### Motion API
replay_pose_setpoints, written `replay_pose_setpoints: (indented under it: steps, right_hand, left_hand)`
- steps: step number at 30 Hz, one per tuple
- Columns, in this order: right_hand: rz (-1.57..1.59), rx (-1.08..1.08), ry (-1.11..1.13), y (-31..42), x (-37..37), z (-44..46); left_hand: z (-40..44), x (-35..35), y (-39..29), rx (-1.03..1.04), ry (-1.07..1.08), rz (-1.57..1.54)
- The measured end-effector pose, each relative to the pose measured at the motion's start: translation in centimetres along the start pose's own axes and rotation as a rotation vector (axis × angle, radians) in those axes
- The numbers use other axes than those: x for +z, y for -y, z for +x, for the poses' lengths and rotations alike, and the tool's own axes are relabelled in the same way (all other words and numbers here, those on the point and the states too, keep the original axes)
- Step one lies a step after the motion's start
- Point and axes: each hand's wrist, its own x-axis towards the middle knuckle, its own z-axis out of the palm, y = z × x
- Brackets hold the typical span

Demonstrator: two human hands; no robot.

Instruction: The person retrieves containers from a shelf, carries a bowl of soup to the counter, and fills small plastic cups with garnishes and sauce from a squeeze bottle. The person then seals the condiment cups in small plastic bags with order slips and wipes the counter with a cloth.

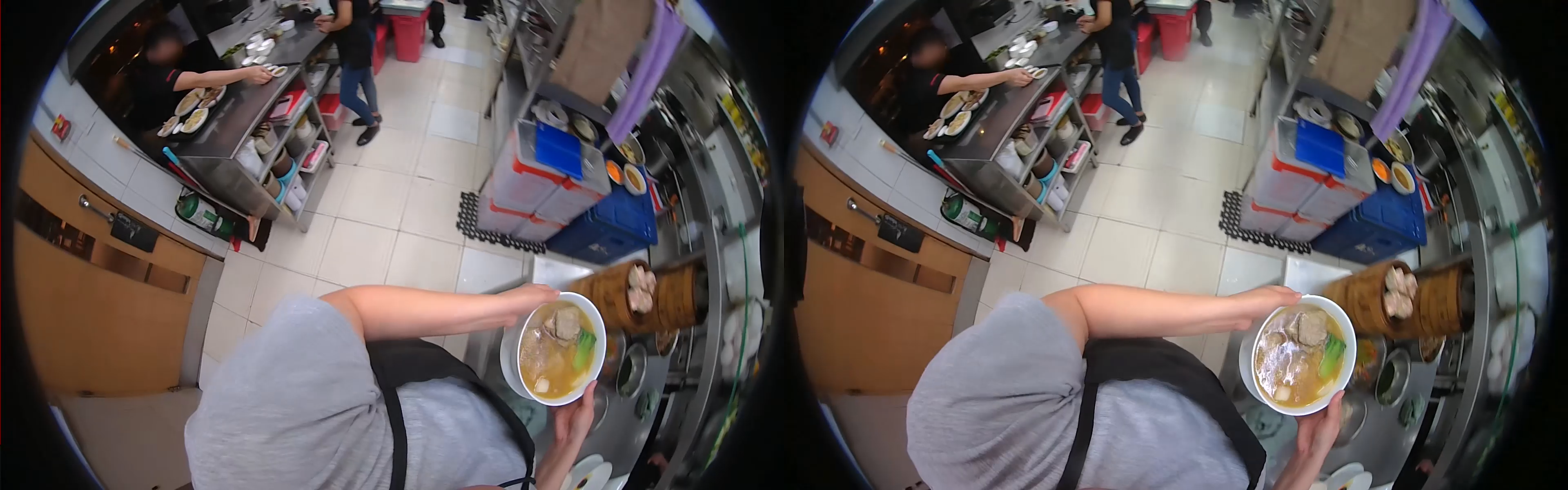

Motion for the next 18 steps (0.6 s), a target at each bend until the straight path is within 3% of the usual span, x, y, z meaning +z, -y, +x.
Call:
replay_pose_setpoints:
  steps: [8,12,14,18]
  right_hand:
    - [-0.148,0.112,0.366,-4.8,15.5,14.3]
    - [-0.179,0.154,0.360,-7.9,27.0,20.5]
    - [-0.224,0.205,0.427,-9.1,31.7,24.2]
    - [-0.350,0.244,0.569,-11.8,41.2,32.2]
  left_hand:
    - [-5.0,-16.4,-10.7,0.128,-0.190,-0.220]
    - [-5.6,-26.2,-15.1,0.250,-0.311,-0.090]
    - [-7.0,-29.9,-18.0,0.245,-0.536,-0.220]
    - [-9.5,-37.0,-23.2,0.267,-0.611,-0.302]
